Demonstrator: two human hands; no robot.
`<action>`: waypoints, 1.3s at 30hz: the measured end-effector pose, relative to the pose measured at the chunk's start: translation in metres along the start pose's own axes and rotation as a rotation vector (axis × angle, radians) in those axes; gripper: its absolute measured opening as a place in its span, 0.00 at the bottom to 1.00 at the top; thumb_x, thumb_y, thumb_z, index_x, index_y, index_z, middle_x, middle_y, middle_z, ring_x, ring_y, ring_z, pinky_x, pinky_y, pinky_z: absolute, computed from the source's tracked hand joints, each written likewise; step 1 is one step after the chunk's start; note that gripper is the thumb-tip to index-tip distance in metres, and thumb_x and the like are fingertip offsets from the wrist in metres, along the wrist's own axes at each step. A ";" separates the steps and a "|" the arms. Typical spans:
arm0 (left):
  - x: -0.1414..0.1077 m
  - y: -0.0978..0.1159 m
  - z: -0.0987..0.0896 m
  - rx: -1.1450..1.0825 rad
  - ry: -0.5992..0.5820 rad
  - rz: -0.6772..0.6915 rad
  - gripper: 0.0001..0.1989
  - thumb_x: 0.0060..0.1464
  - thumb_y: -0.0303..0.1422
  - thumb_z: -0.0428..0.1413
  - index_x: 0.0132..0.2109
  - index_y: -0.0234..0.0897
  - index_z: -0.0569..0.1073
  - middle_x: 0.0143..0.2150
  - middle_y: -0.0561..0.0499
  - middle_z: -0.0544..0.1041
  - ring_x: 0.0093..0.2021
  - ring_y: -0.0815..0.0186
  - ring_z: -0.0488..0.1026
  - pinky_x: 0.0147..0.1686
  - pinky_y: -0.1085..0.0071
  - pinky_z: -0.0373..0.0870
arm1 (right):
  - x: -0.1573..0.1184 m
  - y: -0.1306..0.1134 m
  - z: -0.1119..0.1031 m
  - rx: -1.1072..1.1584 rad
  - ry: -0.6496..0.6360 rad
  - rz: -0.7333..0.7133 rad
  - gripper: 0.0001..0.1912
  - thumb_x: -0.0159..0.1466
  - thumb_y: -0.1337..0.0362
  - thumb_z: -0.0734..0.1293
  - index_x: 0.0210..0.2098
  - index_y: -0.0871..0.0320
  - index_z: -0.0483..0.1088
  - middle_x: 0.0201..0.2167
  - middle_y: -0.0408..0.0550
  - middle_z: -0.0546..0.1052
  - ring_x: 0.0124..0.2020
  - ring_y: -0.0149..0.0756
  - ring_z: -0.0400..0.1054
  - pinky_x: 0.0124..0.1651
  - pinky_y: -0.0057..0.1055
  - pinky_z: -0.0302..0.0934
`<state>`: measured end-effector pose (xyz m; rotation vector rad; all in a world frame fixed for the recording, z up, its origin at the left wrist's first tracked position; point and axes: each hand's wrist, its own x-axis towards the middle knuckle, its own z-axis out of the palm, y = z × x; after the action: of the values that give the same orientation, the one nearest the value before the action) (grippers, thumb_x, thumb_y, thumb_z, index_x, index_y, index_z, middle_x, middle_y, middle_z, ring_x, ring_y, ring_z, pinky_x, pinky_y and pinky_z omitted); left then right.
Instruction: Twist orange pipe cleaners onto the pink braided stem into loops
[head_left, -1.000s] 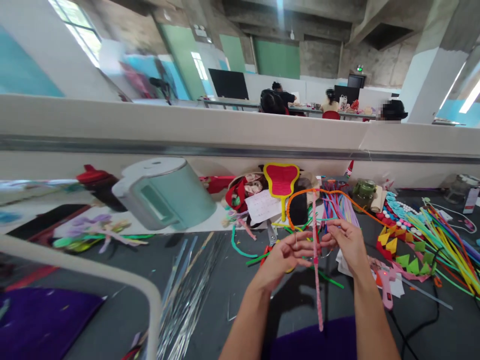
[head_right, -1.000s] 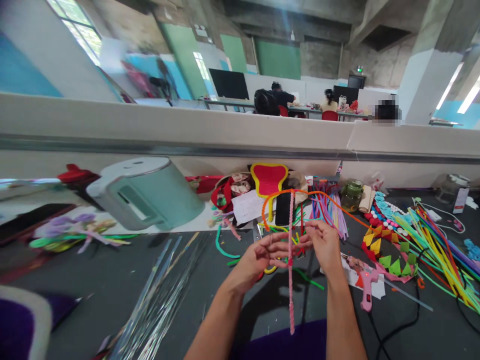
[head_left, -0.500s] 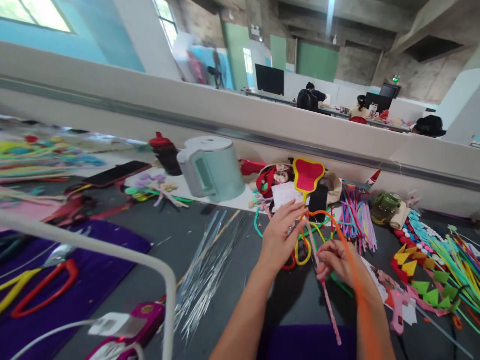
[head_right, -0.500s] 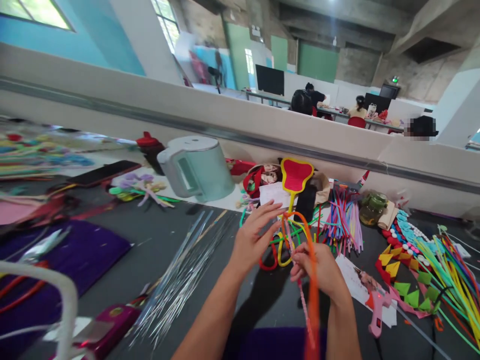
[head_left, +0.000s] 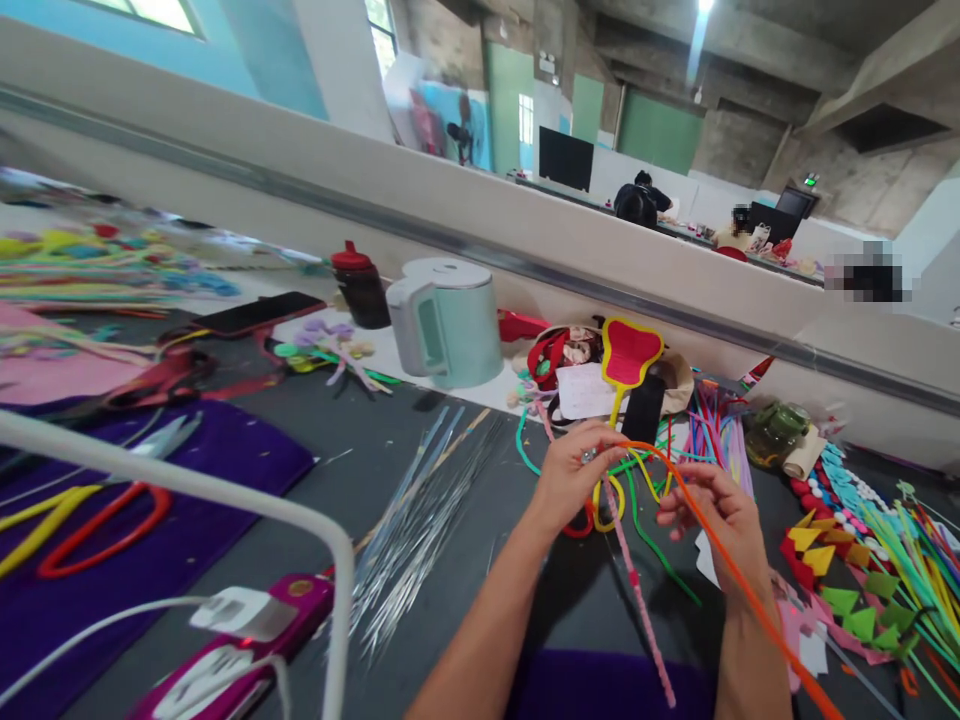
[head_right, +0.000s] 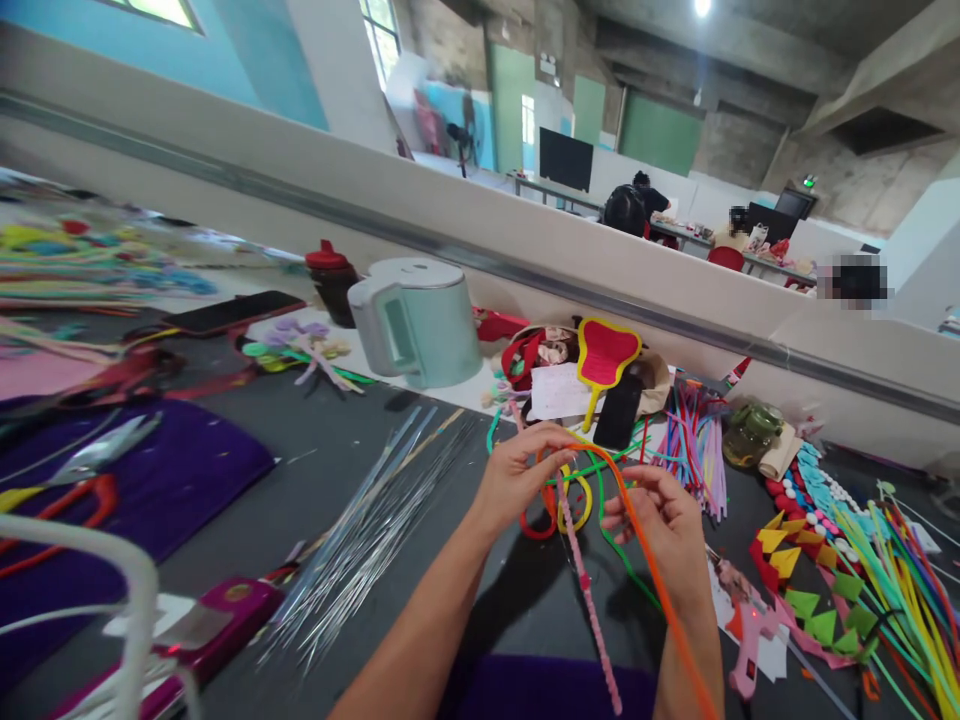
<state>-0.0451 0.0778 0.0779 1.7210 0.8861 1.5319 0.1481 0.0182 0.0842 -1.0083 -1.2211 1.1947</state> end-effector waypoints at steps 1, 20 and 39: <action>0.000 0.000 0.001 0.002 0.011 0.005 0.06 0.53 0.32 0.57 0.35 0.40 0.80 0.34 0.48 0.77 0.36 0.62 0.73 0.38 0.69 0.67 | -0.003 -0.004 -0.001 0.031 0.008 -0.015 0.17 0.59 0.52 0.67 0.43 0.55 0.69 0.28 0.47 0.78 0.24 0.35 0.72 0.22 0.27 0.64; -0.002 -0.006 0.006 0.082 0.185 0.078 0.06 0.51 0.29 0.60 0.37 0.41 0.80 0.34 0.49 0.77 0.35 0.64 0.72 0.37 0.70 0.68 | -0.001 -0.001 -0.002 -0.326 0.184 -0.023 0.11 0.56 0.57 0.69 0.35 0.57 0.72 0.26 0.44 0.74 0.23 0.33 0.70 0.24 0.26 0.66; -0.005 0.001 0.005 0.150 0.261 0.077 0.06 0.50 0.29 0.60 0.36 0.41 0.81 0.28 0.52 0.72 0.29 0.69 0.69 0.28 0.73 0.65 | 0.015 0.020 0.018 -0.015 0.179 0.021 0.16 0.54 0.57 0.71 0.37 0.61 0.71 0.24 0.45 0.77 0.23 0.31 0.70 0.23 0.25 0.63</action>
<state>-0.0402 0.0728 0.0753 1.7004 1.1015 1.8106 0.1269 0.0349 0.0683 -1.1165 -1.0824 1.0880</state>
